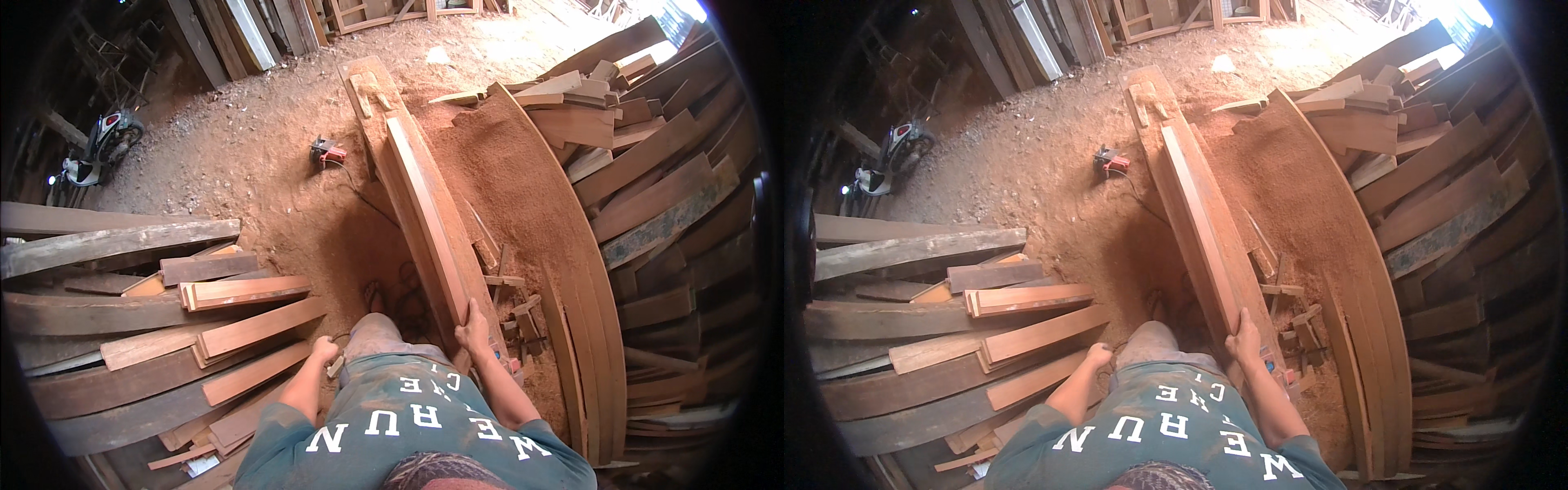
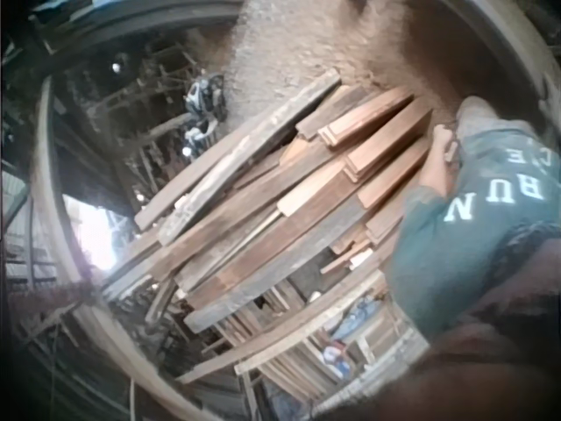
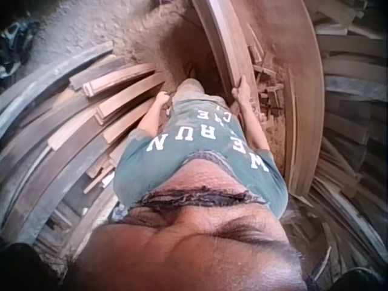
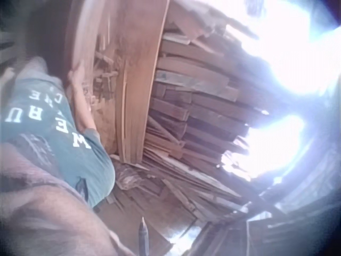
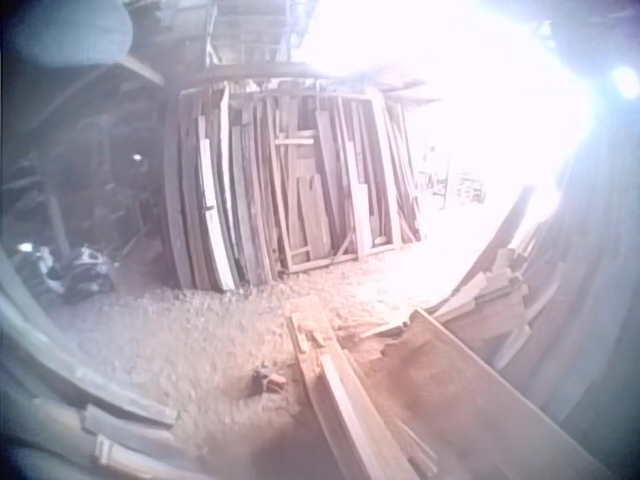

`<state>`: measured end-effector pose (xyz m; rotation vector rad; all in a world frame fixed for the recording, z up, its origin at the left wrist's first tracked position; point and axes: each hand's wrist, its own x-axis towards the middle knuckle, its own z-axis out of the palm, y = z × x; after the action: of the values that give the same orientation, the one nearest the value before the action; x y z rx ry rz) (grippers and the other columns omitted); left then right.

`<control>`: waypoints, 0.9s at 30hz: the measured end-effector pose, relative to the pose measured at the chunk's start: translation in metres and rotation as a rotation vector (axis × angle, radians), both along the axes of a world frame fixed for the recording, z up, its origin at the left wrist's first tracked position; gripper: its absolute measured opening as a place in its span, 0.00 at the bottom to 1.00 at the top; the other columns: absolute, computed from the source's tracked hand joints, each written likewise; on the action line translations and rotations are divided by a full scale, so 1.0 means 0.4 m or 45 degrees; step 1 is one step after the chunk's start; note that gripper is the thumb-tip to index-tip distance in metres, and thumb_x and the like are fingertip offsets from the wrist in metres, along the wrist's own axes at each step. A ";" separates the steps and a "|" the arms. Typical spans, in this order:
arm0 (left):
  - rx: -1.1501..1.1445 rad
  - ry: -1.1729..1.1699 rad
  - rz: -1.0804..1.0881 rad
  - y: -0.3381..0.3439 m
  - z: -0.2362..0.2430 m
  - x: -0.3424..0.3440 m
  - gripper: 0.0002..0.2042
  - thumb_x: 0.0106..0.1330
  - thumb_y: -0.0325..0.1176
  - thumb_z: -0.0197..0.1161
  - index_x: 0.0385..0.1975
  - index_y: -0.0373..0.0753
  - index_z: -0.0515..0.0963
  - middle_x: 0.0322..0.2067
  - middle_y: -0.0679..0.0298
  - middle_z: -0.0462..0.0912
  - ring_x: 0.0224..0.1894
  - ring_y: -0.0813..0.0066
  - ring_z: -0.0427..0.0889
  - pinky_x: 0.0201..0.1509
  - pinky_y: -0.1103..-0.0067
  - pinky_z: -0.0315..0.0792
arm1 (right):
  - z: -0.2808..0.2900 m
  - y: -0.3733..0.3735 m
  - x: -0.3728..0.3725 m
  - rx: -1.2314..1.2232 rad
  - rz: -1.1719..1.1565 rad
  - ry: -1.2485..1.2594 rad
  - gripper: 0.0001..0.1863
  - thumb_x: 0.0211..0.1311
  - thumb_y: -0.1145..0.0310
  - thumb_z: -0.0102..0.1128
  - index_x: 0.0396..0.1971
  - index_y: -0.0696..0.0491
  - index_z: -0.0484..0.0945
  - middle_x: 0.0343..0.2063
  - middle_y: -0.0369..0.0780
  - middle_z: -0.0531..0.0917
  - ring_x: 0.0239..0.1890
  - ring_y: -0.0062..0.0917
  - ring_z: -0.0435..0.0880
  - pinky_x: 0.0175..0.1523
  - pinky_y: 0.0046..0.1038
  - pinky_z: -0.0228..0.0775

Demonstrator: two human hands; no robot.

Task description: The person smooths a wooden plank with a hand plane, then uses a circular saw to cut the plank into smaller pieces. They handle the cut pieces, stacking them and fitting them into a curved wooden structure.

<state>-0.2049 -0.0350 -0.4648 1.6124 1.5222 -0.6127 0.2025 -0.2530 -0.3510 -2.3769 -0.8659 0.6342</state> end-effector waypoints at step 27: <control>-0.068 -0.110 0.316 0.105 -0.020 -0.013 0.22 0.71 0.50 0.57 0.42 0.36 0.87 0.42 0.44 0.87 0.52 0.52 0.86 0.56 0.67 0.76 | 0.058 0.614 0.239 -0.027 0.192 -0.147 0.51 0.55 0.60 0.74 0.74 0.61 0.55 0.65 0.61 0.70 0.67 0.55 0.70 0.71 0.49 0.63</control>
<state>-0.2100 0.0071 -0.4727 1.3649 1.5966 -0.4370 0.2981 -0.0074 -0.3279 -2.4029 -1.1012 0.5709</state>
